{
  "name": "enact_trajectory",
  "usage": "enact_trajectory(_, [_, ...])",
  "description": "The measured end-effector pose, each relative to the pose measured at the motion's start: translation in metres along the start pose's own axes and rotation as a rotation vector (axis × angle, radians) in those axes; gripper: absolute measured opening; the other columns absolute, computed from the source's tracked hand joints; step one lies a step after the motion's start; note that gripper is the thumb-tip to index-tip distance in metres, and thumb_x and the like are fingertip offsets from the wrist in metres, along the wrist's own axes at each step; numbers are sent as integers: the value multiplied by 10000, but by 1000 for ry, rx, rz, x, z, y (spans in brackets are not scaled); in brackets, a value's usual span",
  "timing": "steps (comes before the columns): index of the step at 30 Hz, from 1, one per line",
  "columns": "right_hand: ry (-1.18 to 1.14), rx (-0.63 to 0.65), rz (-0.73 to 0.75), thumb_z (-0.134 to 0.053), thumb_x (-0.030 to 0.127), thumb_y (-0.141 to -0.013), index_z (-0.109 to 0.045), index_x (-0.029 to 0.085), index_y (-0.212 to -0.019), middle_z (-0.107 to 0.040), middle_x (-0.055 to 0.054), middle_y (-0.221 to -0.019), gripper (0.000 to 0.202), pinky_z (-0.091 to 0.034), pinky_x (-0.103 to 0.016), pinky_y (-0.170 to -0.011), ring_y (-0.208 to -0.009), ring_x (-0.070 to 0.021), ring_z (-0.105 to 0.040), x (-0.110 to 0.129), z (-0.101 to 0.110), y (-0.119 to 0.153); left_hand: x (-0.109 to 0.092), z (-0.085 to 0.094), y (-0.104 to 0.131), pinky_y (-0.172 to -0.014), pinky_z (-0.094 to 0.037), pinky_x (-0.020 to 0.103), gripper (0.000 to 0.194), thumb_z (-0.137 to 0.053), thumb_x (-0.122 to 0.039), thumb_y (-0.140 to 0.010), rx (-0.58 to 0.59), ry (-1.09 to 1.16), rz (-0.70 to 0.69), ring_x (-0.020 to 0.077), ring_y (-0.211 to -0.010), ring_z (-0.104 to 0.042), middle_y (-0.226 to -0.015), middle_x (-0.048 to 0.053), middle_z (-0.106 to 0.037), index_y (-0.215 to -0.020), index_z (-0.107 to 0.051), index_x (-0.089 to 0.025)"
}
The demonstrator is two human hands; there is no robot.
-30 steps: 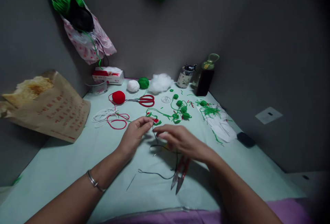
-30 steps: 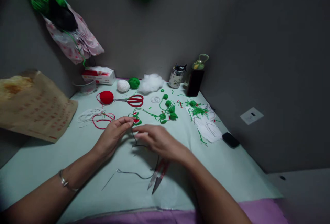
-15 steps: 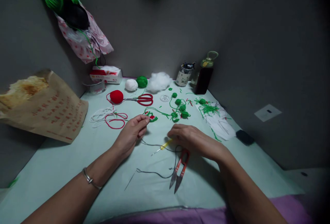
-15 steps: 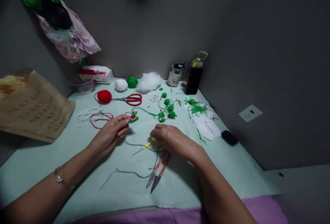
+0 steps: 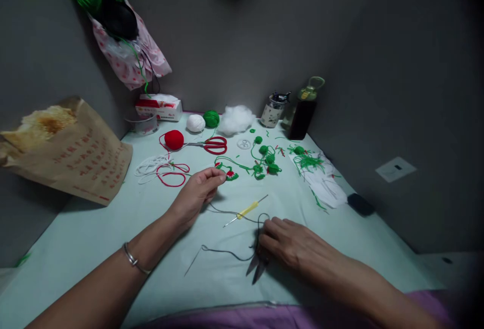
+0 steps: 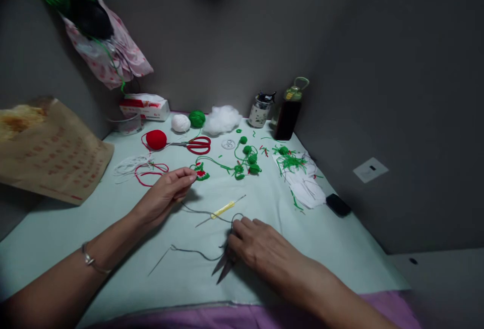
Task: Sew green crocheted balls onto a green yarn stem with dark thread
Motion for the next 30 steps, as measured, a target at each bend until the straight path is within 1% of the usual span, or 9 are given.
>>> enact_trajectory(3, [-120,102,-11,-434,123,-984,-571,191,-918,-601,-47,-945,166,-443,-291,-740,-821,-155,-538,-3,7,-4,1,0,0,-478,-275,171,178,-741,-306,-789,-12,4,-13,60,-538,-383,-652,-39,-480,-827,-651,-158])
enact_trajectory(5, [-281,96,-64,-414,200,-1017,-571,190,-953,-605,-39,-918,169,-443,-269,-718,-798,-141,-545,-8,19,-10,2,-1,0,-561,-358,166,165,-748,-288,-786,-9,25,-18,77,-632,-476,-719,-14,-558,-831,-658,-158])
enact_trajectory(9, [-560,-47,-184,-355,359,-1049,-555,197,-1004,-566,-5,-815,261,-432,-242,-665,-707,-116,-517,-20,40,-27,4,-3,2,-611,-391,158,156,-770,-264,-769,-9,78,5,80,-679,-507,-749,-12,-601,-829,-670,-160])
enact_trajectory(14, [-682,-292,-240,-334,363,-1048,-557,187,-1028,-551,-2,-786,285,-408,-230,-609,-658,-110,-481,-26,54,-52,3,0,1,-623,-456,166,165,-798,-232,-731,-45,141,17,86,-687,-562,-770,-2,-626,-809,-681,-147])
enact_trajectory(17, [-585,-408,-228,-404,378,-1022,-586,186,-1028,-570,-3,-763,265,-397,-231,-586,-645,-114,-491,-30,55,-66,2,4,-1,-577,-468,148,144,-799,-203,-727,-81,209,13,76,-659,-578,-749,-3,-624,-791,-689,-135])
enact_trajectory(20, [-323,-555,-243,-553,361,-959,-604,189,-1079,-618,-9,-760,216,-411,-243,-603,-639,-126,-534,-36,52,-72,3,7,-2,-691,-522,142,133,-802,-149,-715,-110,330,26,69,-695,-631,-777,7,-661,-790,-695,-122])
enact_trajectory(22, [-154,-629,-227,-571,317,-951,-609,187,-1114,-663,-35,-823,212,-421,-245,-612,-650,-129,-570,-38,47,-73,3,7,-2,-764,-538,147,113,-792,-119,-721,-117,387,26,77,-735,-662,-799,17,-681,-779,-695,-115])
enact_trajectory(26, [36,-660,-160,-546,281,-970,-613,168,-1153,-691,-57,-874,225,-423,-231,-602,-670,-123,-618,-35,36,-71,1,6,0,-809,-550,150,72,-757,-78,-748,-126,418,12,86,-780,-686,-807,19,-686,-766,-695,-110])
enact_trajectory(30, [93,-663,-156,-533,293,-980,-624,159,-1143,-694,-57,-862,230,-433,-229,-614,-675,-124,-626,-33,35,-70,0,4,1,-815,-552,149,75,-766,-92,-748,-120,410,11,85,-778,-690,-814,20,-692,-767,-696,-109])
Point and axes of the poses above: each hand's wrist, its own y-axis away from the middle knuckle, its own z-axis out of the back of the hand, x = y × z, the point moved 6 cm from there along -y, towards the middle knuckle
